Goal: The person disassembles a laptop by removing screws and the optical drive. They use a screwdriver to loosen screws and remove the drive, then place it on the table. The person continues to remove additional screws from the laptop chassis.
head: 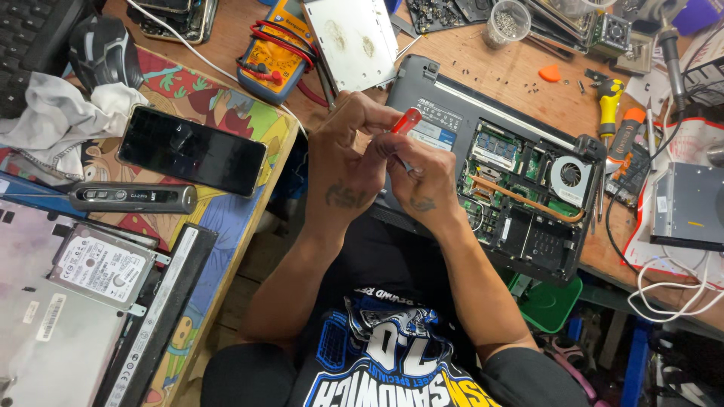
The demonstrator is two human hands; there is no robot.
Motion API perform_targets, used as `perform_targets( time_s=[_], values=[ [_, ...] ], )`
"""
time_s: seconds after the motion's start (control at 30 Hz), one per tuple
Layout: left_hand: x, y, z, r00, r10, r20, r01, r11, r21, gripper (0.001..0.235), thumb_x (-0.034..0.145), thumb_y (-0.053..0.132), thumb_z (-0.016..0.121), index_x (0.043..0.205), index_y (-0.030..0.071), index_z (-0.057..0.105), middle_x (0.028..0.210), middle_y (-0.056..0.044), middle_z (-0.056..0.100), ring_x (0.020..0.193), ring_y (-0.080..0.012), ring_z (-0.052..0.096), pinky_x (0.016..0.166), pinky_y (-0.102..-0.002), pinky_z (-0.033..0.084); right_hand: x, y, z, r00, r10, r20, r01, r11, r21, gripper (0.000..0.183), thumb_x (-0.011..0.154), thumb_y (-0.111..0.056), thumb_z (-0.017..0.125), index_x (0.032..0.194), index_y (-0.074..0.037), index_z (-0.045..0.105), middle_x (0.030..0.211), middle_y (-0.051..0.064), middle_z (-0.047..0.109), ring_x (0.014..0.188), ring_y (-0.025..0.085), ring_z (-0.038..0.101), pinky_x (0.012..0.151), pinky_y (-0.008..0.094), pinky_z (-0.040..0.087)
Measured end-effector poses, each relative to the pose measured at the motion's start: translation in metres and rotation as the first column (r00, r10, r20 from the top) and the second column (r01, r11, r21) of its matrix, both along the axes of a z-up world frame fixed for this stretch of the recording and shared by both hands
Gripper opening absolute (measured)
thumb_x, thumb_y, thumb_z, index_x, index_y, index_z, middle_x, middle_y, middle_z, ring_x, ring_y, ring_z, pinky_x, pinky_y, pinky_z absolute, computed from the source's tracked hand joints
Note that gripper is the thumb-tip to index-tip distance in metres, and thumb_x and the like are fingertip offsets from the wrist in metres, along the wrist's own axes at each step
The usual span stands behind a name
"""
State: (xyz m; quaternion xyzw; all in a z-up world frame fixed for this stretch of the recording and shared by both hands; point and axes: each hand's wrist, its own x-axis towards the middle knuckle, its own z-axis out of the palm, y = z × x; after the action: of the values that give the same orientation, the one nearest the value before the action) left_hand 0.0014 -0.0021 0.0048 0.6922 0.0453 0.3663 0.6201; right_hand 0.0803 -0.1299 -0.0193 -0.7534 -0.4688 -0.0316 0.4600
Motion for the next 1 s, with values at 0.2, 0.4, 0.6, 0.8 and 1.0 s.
perform_targets(
  time_s=[0.2, 0.4, 0.6, 0.8, 1.0],
  values=[
    [-0.003, -0.003, 0.022, 0.998, -0.039, -0.05, 0.043, 0.996, 0.08, 0.017, 0.095, 0.009, 0.07, 0.11, 0.002, 0.067, 0.102, -0.01, 0.068, 0.099, -0.0167, 0.069, 0.083, -0.029, 0.059, 0.0, -0.005, -0.001, 0.999, 0.029, -0.028, -0.029, 1.0, 0.001, 0.022, 0.087, 0.01, 0.06, 0.103, -0.001, 0.071, 0.099, 0.013, 0.076, 0.075, 0.023, 0.073, 0.068, 0.031, 0.055],
    [-0.004, 0.005, 0.032, 0.962, -0.26, 0.078, 0.256, 0.965, 0.058, 0.039, 0.096, -0.008, 0.055, 0.132, 0.005, 0.064, 0.114, -0.011, 0.073, 0.111, -0.0184, 0.071, 0.099, -0.03, 0.058, 0.004, -0.009, -0.02, 0.998, -0.044, 0.042, 0.045, 0.999, -0.009, 0.013, 0.085, 0.006, 0.067, 0.096, 0.0, 0.069, 0.082, 0.014, 0.066, 0.066, 0.027, 0.067, 0.059, 0.034, 0.049],
    [0.003, -0.003, 0.02, 0.988, -0.141, 0.066, 0.136, 0.988, 0.071, 0.037, 0.091, -0.014, 0.061, 0.119, 0.007, 0.073, 0.095, -0.006, 0.076, 0.093, -0.0125, 0.075, 0.084, -0.025, 0.063, 0.011, -0.015, -0.042, 0.995, -0.072, 0.066, 0.072, 0.997, -0.005, 0.01, 0.084, 0.004, 0.072, 0.086, 0.001, 0.062, 0.074, 0.015, 0.061, 0.063, 0.029, 0.063, 0.059, 0.036, 0.048],
    [-0.006, -0.012, 0.013, 0.993, -0.087, 0.082, 0.09, 0.995, -0.033, 0.043, 0.086, -0.019, 0.059, 0.118, 0.007, 0.074, 0.093, -0.004, 0.074, 0.09, -0.0109, 0.072, 0.079, -0.024, 0.06, 0.006, -0.012, -0.034, 0.993, 0.005, 0.114, -0.011, 0.999, 0.048, 0.009, 0.085, 0.006, 0.07, 0.093, 0.003, 0.069, 0.091, 0.018, 0.071, 0.079, 0.031, 0.072, 0.067, 0.036, 0.054],
    [-0.002, -0.015, 0.019, 0.994, 0.021, 0.104, -0.025, 0.999, 0.032, 0.031, 0.086, 0.003, 0.086, 0.113, 0.009, 0.072, 0.1, -0.005, 0.073, 0.091, -0.0115, 0.07, 0.079, -0.024, 0.058, 0.007, -0.01, -0.031, 0.996, 0.083, 0.021, -0.083, 0.995, 0.048, 0.009, 0.085, 0.007, 0.069, 0.092, 0.002, 0.067, 0.102, 0.017, 0.077, 0.088, 0.027, 0.078, 0.073, 0.032, 0.059]
  ],
)
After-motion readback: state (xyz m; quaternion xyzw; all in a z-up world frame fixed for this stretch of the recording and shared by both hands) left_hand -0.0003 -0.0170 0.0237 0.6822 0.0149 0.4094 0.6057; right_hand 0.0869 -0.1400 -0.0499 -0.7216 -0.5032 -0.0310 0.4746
